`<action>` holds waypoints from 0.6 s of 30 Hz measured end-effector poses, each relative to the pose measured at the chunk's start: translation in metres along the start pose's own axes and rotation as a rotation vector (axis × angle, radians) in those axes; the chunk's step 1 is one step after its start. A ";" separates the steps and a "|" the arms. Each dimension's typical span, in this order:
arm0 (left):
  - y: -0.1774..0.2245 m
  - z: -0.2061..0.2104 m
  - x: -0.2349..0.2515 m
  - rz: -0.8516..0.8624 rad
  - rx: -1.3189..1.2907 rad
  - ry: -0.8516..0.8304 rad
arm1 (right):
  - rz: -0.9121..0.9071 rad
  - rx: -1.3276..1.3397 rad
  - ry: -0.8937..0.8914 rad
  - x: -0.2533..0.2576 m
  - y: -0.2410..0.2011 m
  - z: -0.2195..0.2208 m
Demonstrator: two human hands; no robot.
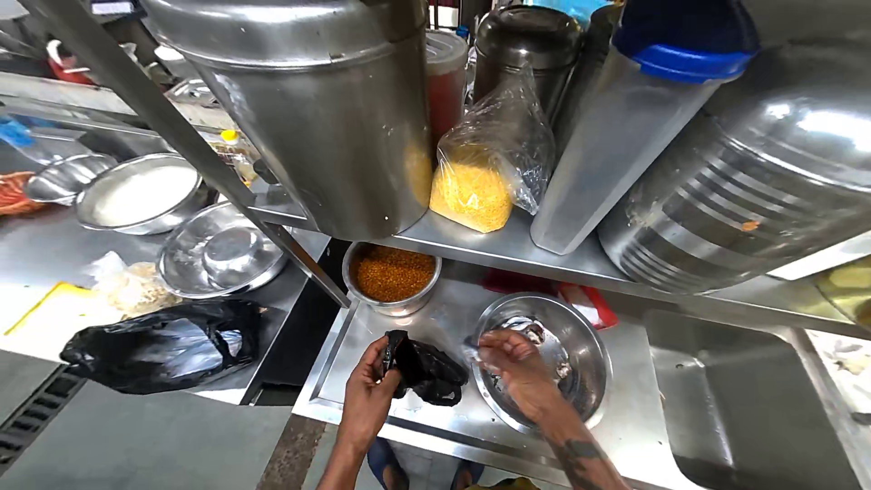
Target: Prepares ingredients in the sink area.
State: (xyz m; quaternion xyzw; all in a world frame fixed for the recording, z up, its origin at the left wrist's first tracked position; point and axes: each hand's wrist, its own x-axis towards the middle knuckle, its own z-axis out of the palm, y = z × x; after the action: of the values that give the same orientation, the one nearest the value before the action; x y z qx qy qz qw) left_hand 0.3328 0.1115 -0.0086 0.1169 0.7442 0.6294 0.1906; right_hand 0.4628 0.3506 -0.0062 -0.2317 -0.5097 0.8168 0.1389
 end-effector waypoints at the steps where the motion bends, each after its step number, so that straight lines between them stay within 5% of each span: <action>1: 0.001 0.000 0.002 -0.002 -0.005 -0.019 | -0.003 0.014 -0.056 0.001 0.008 0.017; 6: 0.001 0.002 0.003 0.038 -0.038 -0.049 | -0.075 -0.223 -0.141 0.026 0.062 0.080; 9: 0.003 0.001 0.002 0.079 -0.051 -0.016 | -0.340 -0.905 -0.269 0.051 0.100 0.076; 12: 0.002 -0.005 0.000 0.081 -0.060 -0.013 | -0.265 -1.473 -0.515 0.050 0.099 0.061; 15: -0.006 -0.008 -0.003 0.090 -0.053 -0.030 | -0.340 -1.417 -0.535 0.032 0.084 0.031; 18: -0.012 -0.006 -0.006 0.119 -0.097 -0.048 | -0.462 -1.179 -0.356 0.016 0.068 -0.017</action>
State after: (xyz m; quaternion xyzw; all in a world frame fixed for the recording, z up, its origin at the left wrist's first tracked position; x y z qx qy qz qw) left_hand 0.3367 0.1010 -0.0183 0.1665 0.6998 0.6719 0.1764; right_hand 0.4590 0.3412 -0.0773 -0.0147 -0.9236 0.3758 0.0741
